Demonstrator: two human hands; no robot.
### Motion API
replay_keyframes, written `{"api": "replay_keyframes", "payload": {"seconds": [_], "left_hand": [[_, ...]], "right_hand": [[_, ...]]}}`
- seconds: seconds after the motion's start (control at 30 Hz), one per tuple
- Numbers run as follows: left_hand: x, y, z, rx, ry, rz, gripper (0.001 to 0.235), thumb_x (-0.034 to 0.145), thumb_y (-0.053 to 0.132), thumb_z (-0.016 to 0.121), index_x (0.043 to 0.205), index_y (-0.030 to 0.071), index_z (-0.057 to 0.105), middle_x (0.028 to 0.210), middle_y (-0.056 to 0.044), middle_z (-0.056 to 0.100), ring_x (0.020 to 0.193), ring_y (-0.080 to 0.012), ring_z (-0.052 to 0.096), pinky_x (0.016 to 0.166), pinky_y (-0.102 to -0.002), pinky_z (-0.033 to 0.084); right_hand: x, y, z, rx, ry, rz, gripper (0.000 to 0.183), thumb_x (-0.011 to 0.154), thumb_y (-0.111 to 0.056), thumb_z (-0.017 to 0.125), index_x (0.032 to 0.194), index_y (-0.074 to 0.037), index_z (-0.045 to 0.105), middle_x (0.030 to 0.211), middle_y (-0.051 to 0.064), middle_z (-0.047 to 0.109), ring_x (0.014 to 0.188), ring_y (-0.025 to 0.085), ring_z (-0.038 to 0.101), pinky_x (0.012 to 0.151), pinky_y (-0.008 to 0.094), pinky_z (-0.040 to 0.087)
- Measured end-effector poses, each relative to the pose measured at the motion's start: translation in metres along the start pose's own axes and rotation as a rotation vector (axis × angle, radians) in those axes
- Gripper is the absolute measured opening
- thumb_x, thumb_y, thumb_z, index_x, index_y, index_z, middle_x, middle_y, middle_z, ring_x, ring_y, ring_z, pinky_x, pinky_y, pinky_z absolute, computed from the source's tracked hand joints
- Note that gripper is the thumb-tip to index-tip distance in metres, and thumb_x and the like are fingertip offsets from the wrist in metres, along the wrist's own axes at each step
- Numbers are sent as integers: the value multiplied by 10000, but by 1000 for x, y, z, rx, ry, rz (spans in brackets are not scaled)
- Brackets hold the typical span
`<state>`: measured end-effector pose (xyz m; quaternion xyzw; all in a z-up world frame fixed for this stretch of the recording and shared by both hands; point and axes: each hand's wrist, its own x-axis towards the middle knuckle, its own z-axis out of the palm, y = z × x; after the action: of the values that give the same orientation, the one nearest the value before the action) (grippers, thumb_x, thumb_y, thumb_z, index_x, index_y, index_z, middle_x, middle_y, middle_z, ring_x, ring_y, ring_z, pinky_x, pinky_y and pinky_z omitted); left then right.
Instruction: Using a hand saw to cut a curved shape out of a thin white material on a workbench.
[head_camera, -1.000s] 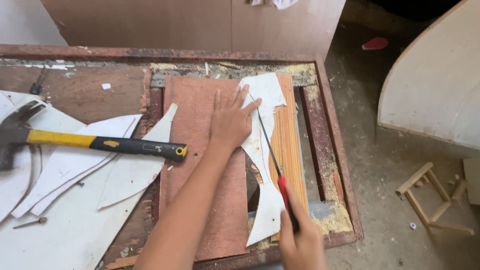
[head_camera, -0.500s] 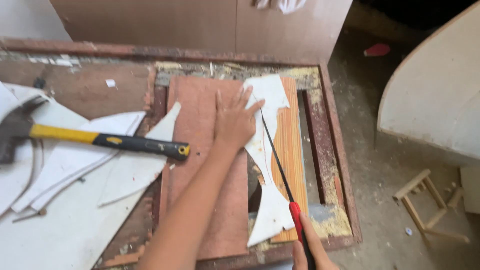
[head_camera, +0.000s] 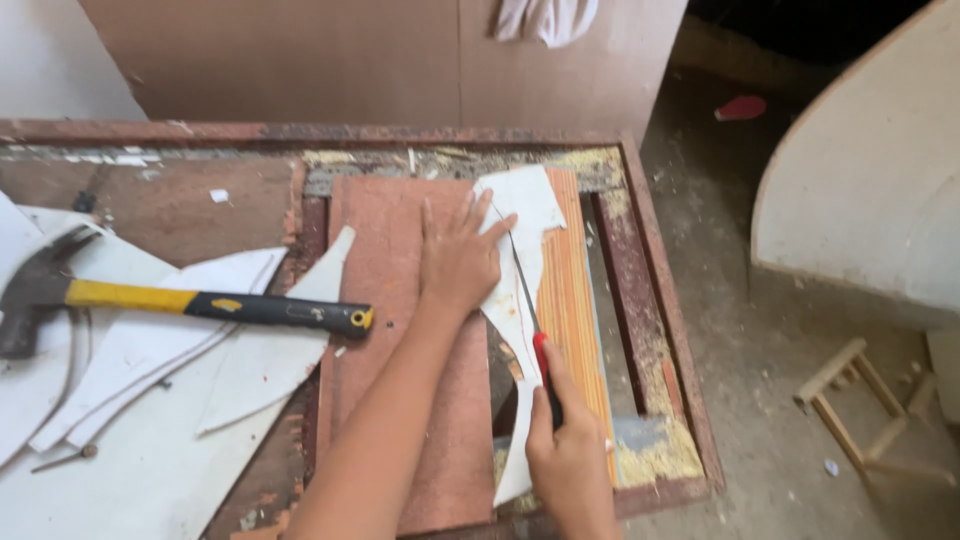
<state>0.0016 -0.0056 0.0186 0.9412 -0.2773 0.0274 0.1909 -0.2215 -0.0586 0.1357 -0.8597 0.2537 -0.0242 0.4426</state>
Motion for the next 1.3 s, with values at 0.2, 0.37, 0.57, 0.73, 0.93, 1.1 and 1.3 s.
{"api": "replay_keyframes", "payload": {"seconds": [0.2,0.37,0.57,0.73,0.93,1.1,1.3], "left_hand": [[-7,0,8,-6,24,16,506,957,236,433,1420,409,542,1643,-23,333,1530,-216,251,1141,-799,22],[-23,5,-9,11,-107,-23,517,1001,254,348,1486,404,447,1678,-22,231,1549,-217,179,1118,-838,25],[-37,-1,-5,-109,29,24,541,948,229,395,1462,339,524,1635,-99,334,1539,-280,213,1154,-765,-20],[-31,6,-2,-39,37,-40,475,1007,435,326,1441,453,518,1636,-61,341,1528,-311,239,1142,-785,6],[-33,10,1,-60,81,-43,451,992,371,370,1387,456,571,1625,-26,370,1522,-315,270,1118,-812,-51],[-35,18,1,-59,11,-120,461,1002,373,369,1430,462,514,1666,-24,269,1548,-308,183,1108,-823,-62],[-28,25,-9,-29,-51,-195,503,995,381,328,1479,465,436,1687,-15,212,1559,-305,143,1095,-828,-78]], "right_hand": [[-15,-13,-22,-29,-30,171,584,956,-205,494,1519,-357,516,1301,-86,769,471,137,372,496,278,414],[-27,26,-10,44,-17,172,621,950,-276,501,1571,-293,497,718,49,697,481,145,454,486,296,397],[-31,25,4,241,179,247,528,931,-244,577,1449,-271,673,529,42,541,391,137,437,420,265,377],[-33,57,16,-46,144,-116,504,957,-289,539,1458,-234,574,1348,-3,747,984,149,802,807,275,566],[-40,48,6,504,190,361,557,902,-201,639,1454,-268,667,540,81,450,404,156,384,372,302,300],[-23,15,-20,450,141,161,528,939,-118,582,1465,-168,611,953,75,639,658,99,536,559,228,392],[-23,23,-13,344,65,2,491,908,-94,605,1395,-145,644,951,59,553,801,164,484,651,301,358]]}}
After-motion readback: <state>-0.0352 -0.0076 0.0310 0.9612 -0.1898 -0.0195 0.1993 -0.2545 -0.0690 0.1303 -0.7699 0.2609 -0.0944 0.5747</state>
